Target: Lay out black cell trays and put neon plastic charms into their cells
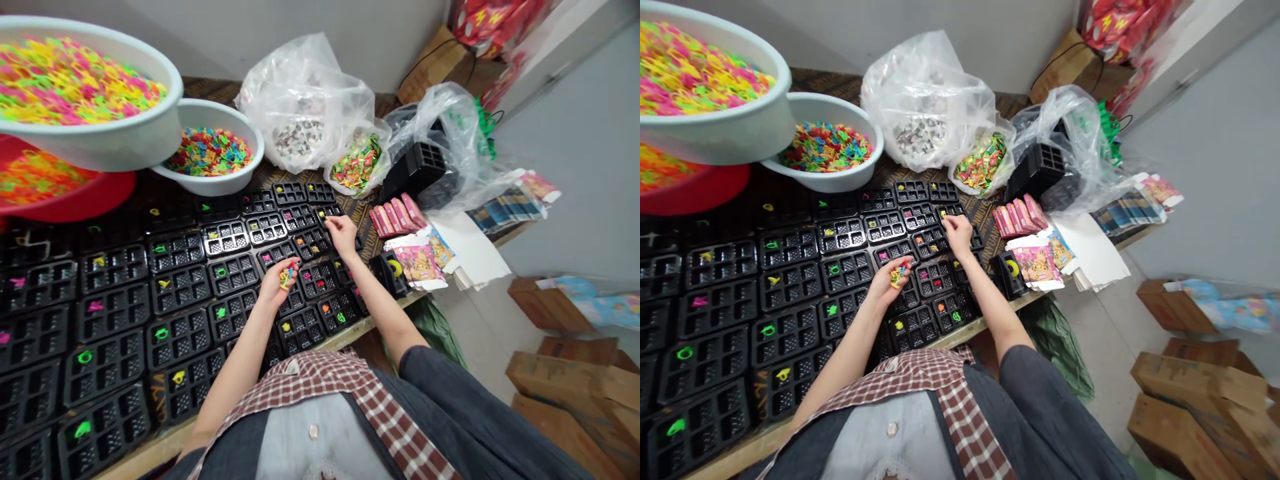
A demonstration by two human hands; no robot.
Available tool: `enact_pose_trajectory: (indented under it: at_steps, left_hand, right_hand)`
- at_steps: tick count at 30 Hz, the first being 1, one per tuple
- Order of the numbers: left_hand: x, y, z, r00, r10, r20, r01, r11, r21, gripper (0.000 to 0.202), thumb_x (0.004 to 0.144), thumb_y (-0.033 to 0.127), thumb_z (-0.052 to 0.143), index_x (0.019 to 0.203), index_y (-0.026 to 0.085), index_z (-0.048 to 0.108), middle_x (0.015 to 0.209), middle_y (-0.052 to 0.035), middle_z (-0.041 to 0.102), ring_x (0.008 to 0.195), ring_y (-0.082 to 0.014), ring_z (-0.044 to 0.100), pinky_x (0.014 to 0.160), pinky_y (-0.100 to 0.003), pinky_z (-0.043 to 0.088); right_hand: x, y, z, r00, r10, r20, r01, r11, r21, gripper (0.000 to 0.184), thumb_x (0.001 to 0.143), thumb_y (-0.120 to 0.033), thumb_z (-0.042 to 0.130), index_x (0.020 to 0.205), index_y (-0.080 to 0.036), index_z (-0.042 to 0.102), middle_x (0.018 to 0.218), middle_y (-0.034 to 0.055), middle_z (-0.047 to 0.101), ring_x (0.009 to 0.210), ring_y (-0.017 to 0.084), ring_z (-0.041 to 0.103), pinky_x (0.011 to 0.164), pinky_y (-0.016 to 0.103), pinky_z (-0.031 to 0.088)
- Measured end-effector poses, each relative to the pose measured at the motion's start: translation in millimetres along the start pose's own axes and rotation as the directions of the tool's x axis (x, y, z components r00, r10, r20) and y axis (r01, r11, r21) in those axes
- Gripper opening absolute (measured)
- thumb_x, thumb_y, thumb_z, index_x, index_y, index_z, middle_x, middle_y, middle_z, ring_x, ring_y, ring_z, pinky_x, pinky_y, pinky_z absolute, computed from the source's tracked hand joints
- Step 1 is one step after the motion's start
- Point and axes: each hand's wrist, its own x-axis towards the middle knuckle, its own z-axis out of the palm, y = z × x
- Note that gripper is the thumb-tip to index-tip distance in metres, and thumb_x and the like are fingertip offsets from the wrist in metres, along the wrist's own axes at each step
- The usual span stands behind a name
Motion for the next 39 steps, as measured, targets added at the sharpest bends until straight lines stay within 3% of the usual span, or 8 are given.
enact_pose_trajectory:
  at_steps: [5,9,12,16,23,28,34,39]
  left_hand:
    - [-2,1,0.8,0.999,-0.001,-0.034,0.000,1.000,-0.013,0.011,0.073,0.008,0.062,0.083,0.009,0.067,0.061,-0.0028,0.060,0.044,-0.0054,0.052,0.031,-0.010,0.027]
    - [-1,0,1.1,0.994,0.016,-0.104,-0.019,0.999,-0.029,0.008,0.075,0.012,0.069,0.080,0.012,0.063,0.067,-0.0036,0.065,0.042,-0.0043,0.052,0.031,-0.009,0.026]
    - [0,-4,1.6,0.994,0.006,-0.114,-0.012,0.999,-0.050,0.014,0.078,0.020,0.072,0.076,0.012,0.060,0.062,-0.0009,0.063,0.039,-0.0026,0.048,0.030,-0.010,0.024]
    - [0,-5,3.0,0.991,0.005,-0.134,-0.018,0.996,-0.091,0.023,0.080,0.028,0.072,0.071,0.013,0.057,0.052,0.0040,0.052,0.036,-0.0024,0.045,0.030,-0.010,0.023]
    - [-3,0,4.8,0.996,-0.013,-0.088,-0.003,0.982,-0.186,0.010,0.086,0.016,0.059,0.078,0.010,0.063,0.063,-0.0022,0.060,0.043,-0.0039,0.051,0.032,-0.010,0.026]
    - [-2,4,1.0,0.989,-0.128,-0.074,0.103,0.955,-0.278,0.029,0.094,0.024,0.043,0.077,0.011,0.062,0.055,-0.0024,0.053,0.040,-0.0055,0.044,0.030,-0.011,0.025]
    - [-3,11,-2.7,0.994,-0.101,-0.050,0.076,0.929,-0.363,0.036,0.096,0.030,0.037,0.081,0.011,0.064,0.060,-0.0060,0.057,0.046,-0.0091,0.051,0.034,-0.014,0.033]
    - [0,15,-5.1,0.994,-0.056,-0.088,0.015,0.911,-0.412,0.034,0.095,0.024,0.035,0.100,0.011,0.066,0.081,-0.0123,0.069,0.078,-0.0180,0.068,0.066,-0.029,0.057]
  right_hand:
    - [53,40,-7,0.994,0.104,0.035,-0.088,0.949,-0.303,0.013,0.079,-0.022,0.065,0.082,-0.015,0.075,0.085,0.0095,0.060,0.088,0.024,0.056,0.090,0.041,0.045]
    - [21,17,0,0.990,-0.056,0.126,0.076,0.985,-0.154,0.030,0.080,-0.036,0.069,0.103,-0.018,0.073,0.093,0.0079,0.059,0.088,0.021,0.056,0.085,0.038,0.048]
    - [-24,-18,7,0.877,-0.262,0.402,0.238,0.965,0.110,0.043,0.076,-0.043,0.074,0.114,-0.024,0.070,0.100,0.0047,0.063,0.085,0.017,0.060,0.079,0.032,0.051]
    - [-64,-49,14,0.711,-0.404,0.576,0.277,0.913,0.298,0.022,0.084,-0.035,0.068,0.102,-0.024,0.074,0.093,0.0034,0.070,0.082,0.015,0.065,0.080,0.030,0.051]
    - [-69,-48,14,0.863,-0.315,0.396,0.215,0.937,0.277,0.019,0.091,-0.031,0.058,0.095,-0.022,0.075,0.094,0.0045,0.073,0.086,0.017,0.067,0.082,0.031,0.052]
    - [-17,-32,27,0.944,-0.230,0.236,0.229,0.973,0.032,0.023,0.093,-0.027,0.052,0.096,-0.020,0.074,0.092,0.0062,0.068,0.087,0.018,0.062,0.082,0.032,0.049]
    - [43,-16,53,0.934,-0.113,0.340,0.230,0.916,-0.328,0.009,0.081,-0.018,0.067,0.081,-0.017,0.075,0.086,0.0081,0.058,0.086,0.022,0.055,0.082,0.037,0.046]
    - [5,-40,42,0.899,-0.221,0.378,0.268,0.960,-0.077,0.022,0.078,-0.031,0.073,0.097,-0.019,0.074,0.089,0.0055,0.058,0.081,0.019,0.056,0.078,0.035,0.049]
